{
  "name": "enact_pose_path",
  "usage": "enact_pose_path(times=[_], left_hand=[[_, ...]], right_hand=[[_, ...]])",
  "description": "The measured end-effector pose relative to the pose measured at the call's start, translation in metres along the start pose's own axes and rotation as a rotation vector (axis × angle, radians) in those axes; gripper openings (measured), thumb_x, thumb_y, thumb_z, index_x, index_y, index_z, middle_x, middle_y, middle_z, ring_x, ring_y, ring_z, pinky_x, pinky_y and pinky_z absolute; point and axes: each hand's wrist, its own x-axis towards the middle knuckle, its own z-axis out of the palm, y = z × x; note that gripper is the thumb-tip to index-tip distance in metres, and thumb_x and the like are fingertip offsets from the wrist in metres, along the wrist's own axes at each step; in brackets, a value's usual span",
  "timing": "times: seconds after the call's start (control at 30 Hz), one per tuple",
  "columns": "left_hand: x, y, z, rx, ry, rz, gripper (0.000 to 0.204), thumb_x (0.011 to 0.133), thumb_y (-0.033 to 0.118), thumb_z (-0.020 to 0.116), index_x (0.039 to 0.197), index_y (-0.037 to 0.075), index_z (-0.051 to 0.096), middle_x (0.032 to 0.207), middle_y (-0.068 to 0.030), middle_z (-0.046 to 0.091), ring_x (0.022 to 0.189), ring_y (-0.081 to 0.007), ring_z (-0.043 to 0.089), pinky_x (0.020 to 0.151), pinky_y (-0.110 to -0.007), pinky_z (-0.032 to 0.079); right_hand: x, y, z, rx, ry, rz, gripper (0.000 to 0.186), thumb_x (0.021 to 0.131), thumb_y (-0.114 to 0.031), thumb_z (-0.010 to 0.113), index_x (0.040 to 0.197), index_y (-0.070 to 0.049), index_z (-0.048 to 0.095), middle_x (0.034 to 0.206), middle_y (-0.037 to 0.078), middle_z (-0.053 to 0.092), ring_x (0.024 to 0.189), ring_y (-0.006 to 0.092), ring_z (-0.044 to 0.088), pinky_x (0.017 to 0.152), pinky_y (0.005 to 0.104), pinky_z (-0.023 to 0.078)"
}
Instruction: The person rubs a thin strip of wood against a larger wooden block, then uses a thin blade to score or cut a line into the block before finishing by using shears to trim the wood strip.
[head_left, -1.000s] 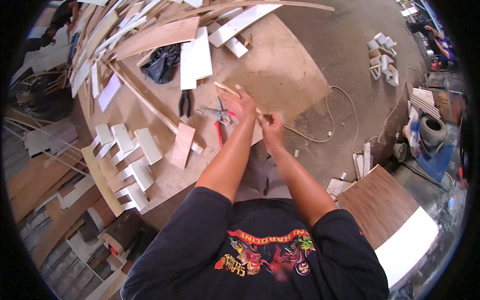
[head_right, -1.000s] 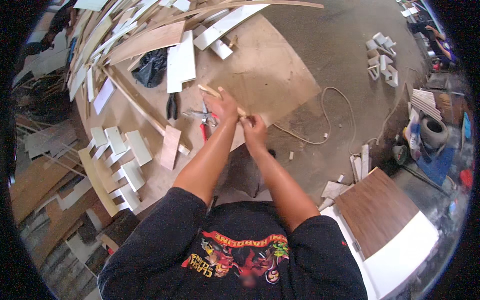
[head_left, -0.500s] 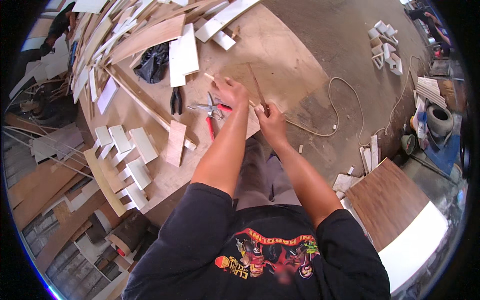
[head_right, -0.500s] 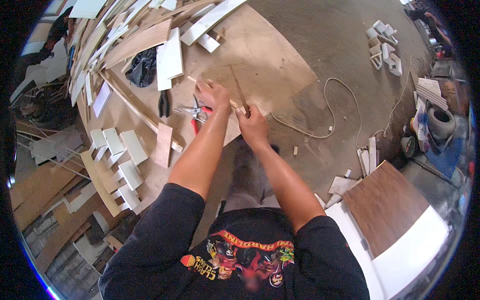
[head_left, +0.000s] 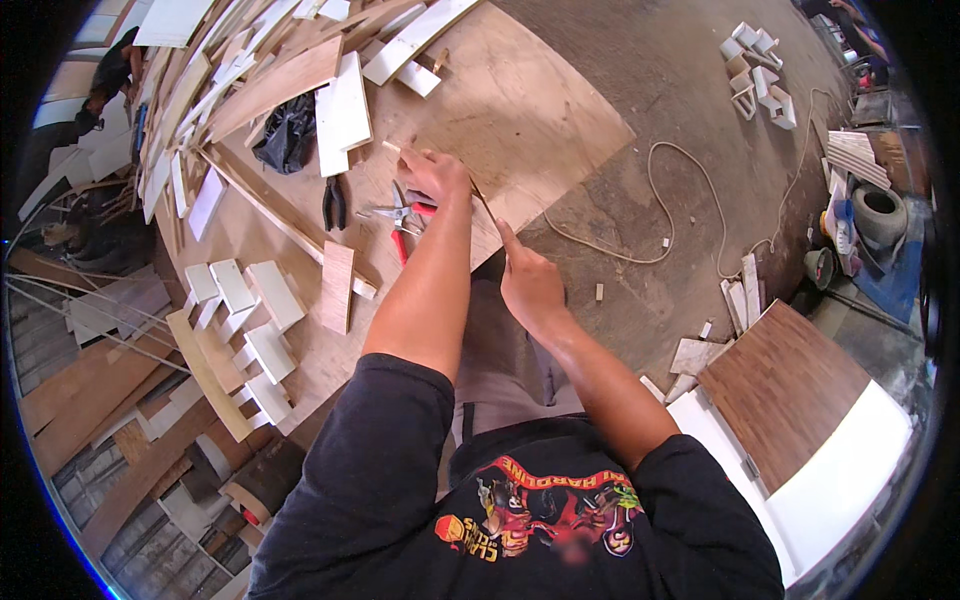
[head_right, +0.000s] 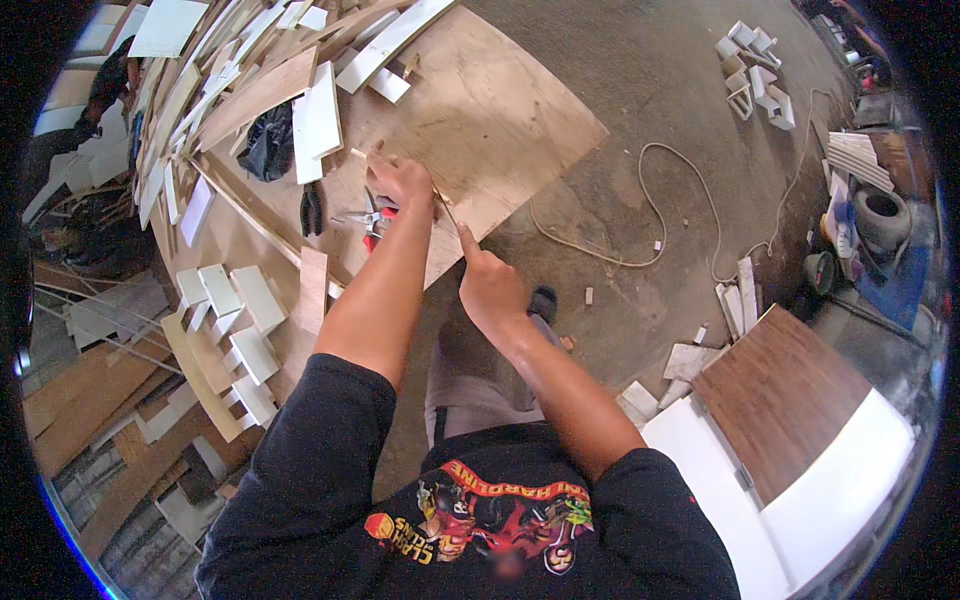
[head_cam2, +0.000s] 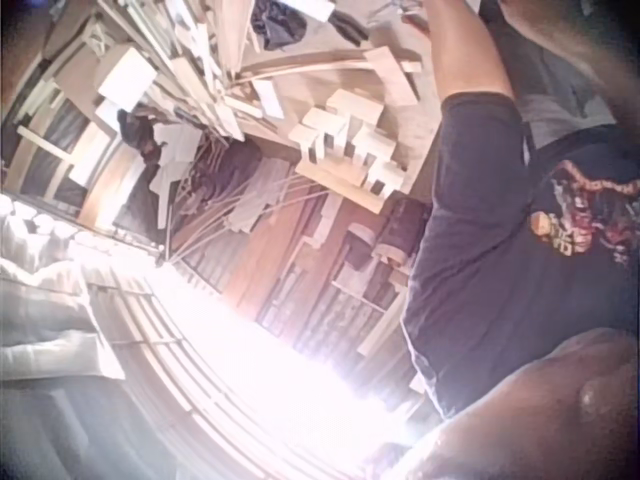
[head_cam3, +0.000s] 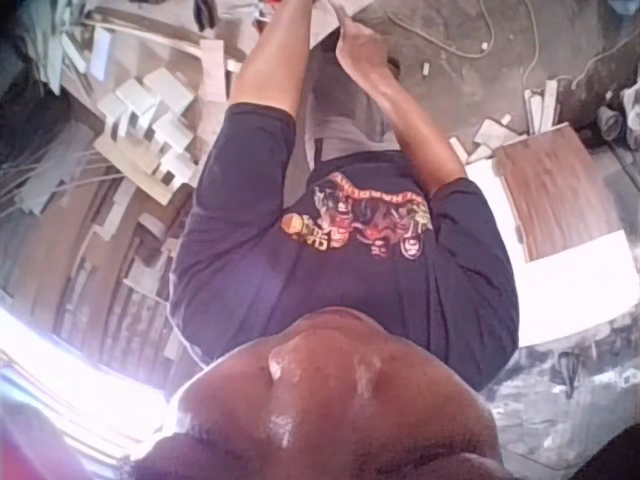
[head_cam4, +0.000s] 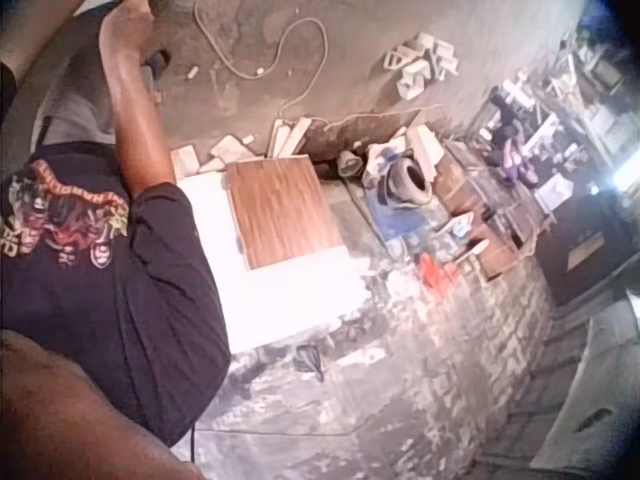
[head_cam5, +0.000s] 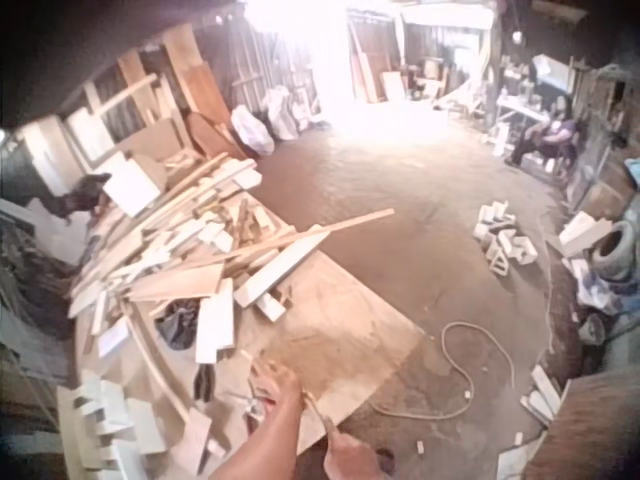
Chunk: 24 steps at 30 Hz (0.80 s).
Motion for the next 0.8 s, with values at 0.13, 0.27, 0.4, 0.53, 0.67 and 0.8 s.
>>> enact_pose_path(times=[0.13,0.27,0.4,0.53,0.67,0.8], left_hand=[[-0.001,0.001,-0.006,0.03,0.0,0.001,0.041,0.091,-0.004,0.051,0.13,0.009,0.055,0.131,-0.0238,0.047,0.12,-0.0385,0.049,0.101,-0.047,0.039],[0.009,-0.02,0.003,-0.013,0.079,0.05,0.048,0.086,-0.007,0.051,0.13,0.011,0.058,0.122,-0.0209,0.05,0.108,-0.0333,0.05,0.092,-0.045,0.04],[0.003,-0.021,0.007,0.026,0.05,0.082,0.048,0.082,-0.008,0.052,0.127,0.009,0.058,0.12,-0.0186,0.05,0.107,-0.0313,0.05,0.091,-0.043,0.041],[0.001,-0.023,0.011,-0.018,-0.06,-0.008,0.055,0.078,-0.011,0.054,0.129,0.01,0.055,0.132,-0.0221,0.045,0.123,-0.0392,0.047,0.103,-0.048,0.038],[0.045,-0.082,0.028,-0.553,-0.103,-0.193,0.055,0.077,-0.009,0.056,0.128,0.011,0.055,0.135,-0.0231,0.043,0.124,-0.0405,0.046,0.105,-0.049,0.036],[0.004,-0.02,0.031,-0.161,-0.008,-0.144,0.057,0.074,-0.008,0.058,0.127,0.012,0.055,0.133,-0.0236,0.041,0.123,-0.041,0.045,0.106,-0.046,0.036]], right_hand=[[-0.005,-0.016,-0.009,-0.147,-0.095,0.038,0.072,0.086,-0.001,0.055,0.155,-0.016,0.04,0.077,0.017,0.066,0.067,0.0392,0.069,0.061,0.0517,0.057],[-0.011,-0.019,-0.006,-0.198,-0.111,0.008,0.076,0.083,0.0,0.055,0.156,-0.016,0.039,0.074,0.017,0.066,0.063,0.0388,0.069,0.058,0.053,0.057],[-0.002,-0.016,-0.011,-0.29,-0.174,0.011,0.076,0.085,-0.001,0.054,0.157,-0.018,0.037,0.076,0.018,0.067,0.065,0.0385,0.07,0.06,0.0513,0.058],[0.015,-0.014,-0.012,-0.357,-0.134,-0.027,0.071,0.088,-0.006,0.056,0.156,-0.016,0.039,0.079,0.016,0.068,0.065,0.0344,0.071,0.058,0.0486,0.059],[0.018,-0.04,-0.028,-0.267,-0.225,0.026,0.062,0.09,-0.008,0.055,0.151,-0.015,0.046,0.081,0.022,0.07,0.073,0.041,0.071,0.066,0.0512,0.059],[0.021,-0.006,-0.025,0.02,-0.103,0.08,0.048,0.094,-0.01,0.054,0.141,-0.01,0.055,0.081,0.028,0.068,0.077,0.0462,0.069,0.072,0.0534,0.057]])
